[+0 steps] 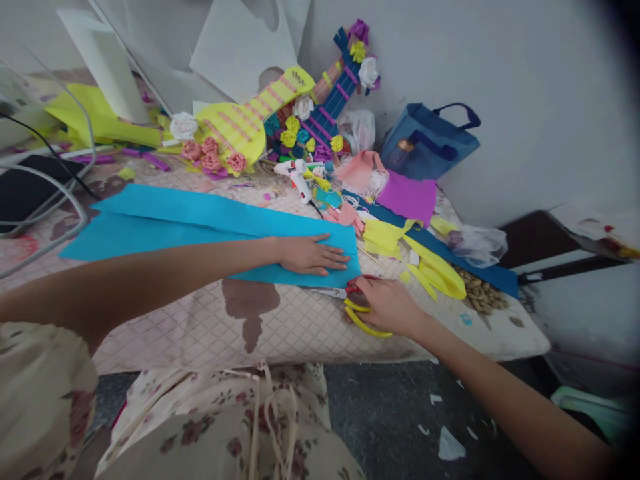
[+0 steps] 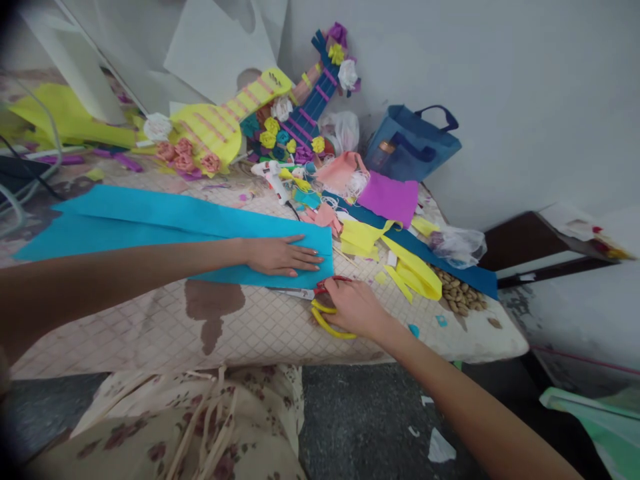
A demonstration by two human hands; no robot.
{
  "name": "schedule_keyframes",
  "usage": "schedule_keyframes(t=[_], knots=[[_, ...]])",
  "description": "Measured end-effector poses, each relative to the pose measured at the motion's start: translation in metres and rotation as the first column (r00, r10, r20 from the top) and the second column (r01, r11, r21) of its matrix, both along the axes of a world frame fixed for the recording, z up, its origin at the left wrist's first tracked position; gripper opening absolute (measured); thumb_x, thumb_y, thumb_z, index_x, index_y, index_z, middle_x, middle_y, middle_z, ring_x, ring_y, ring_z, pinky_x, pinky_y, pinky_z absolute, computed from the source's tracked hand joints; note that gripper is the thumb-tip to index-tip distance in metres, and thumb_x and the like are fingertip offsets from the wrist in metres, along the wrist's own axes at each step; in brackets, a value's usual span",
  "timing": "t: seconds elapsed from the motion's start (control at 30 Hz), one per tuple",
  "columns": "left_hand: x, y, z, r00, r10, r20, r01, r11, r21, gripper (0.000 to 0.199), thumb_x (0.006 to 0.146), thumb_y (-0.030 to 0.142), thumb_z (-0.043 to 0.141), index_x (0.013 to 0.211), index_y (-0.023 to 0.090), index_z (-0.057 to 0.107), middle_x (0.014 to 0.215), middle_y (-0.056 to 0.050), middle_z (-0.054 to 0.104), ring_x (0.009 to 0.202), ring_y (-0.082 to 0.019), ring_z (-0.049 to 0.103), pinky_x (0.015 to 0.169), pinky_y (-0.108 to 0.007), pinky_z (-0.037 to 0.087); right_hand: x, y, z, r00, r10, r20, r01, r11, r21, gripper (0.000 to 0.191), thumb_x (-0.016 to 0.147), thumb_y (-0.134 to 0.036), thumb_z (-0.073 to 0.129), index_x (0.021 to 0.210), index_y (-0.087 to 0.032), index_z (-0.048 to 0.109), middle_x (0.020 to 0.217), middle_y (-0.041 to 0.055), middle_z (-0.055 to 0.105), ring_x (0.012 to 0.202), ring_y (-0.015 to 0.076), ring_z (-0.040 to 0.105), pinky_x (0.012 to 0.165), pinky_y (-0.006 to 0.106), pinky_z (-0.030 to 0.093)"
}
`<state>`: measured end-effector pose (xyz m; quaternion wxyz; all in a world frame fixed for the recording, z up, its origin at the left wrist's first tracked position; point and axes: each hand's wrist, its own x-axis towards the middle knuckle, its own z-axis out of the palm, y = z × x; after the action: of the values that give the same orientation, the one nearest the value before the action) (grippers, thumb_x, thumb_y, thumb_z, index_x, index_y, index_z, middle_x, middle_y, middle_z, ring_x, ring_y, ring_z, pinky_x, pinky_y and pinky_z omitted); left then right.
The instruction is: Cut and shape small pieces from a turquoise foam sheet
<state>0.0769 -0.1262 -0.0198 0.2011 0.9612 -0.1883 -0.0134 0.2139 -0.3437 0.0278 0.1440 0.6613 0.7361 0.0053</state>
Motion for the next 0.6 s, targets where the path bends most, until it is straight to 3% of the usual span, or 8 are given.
schedule_keyframes(t=[0.13,0.27,0.6], knots=[[0.0,0.001,-0.001,0.999,-0.024,0.03,0.023,0.999,0.03,0.052,0.095,0.041,0.027,0.146,0.03,0.029,0.154,0.004,0.023,0.144,-0.016,0.018,0.116,-0.04,-0.01,0.001,-0.002,-0.002,1.0,-0.011,0.029,0.011,1.0,-0.002,0.038,0.08,-0.047,0.058,0.1,-0.015,0.053,0.082,0.0111,0.071,0.077,0.0262,0.067,0.058,0.029,0.038],[0.001,0.001,-0.003,0.995,-0.051,0.088,0.048,0.998,0.043,0.052,0.096,0.041,0.026,0.146,0.025,0.031,0.153,0.0,0.026,0.142,-0.019,0.022,0.116,-0.042,-0.008,-0.002,-0.002,0.0,1.0,-0.01,-0.027,0.011,0.999,0.036,0.039,0.08,-0.049,0.058,0.1,-0.015,0.053,0.092,0.0116,0.07,0.086,0.0268,0.066,0.068,0.032,0.042],[0.0,0.0,0.0,0.999,-0.02,0.039,0.019,1.0,0.022,0.052,0.094,0.039,0.029,0.145,0.029,0.032,0.153,0.003,0.026,0.143,-0.017,0.021,0.116,-0.039,-0.009,-0.011,0.008,0.0,0.998,-0.043,-0.051,0.044,0.999,0.027,0.04,0.079,-0.048,0.059,0.101,-0.016,0.052,0.094,0.0111,0.07,0.088,0.0268,0.066,0.072,0.032,0.044]])
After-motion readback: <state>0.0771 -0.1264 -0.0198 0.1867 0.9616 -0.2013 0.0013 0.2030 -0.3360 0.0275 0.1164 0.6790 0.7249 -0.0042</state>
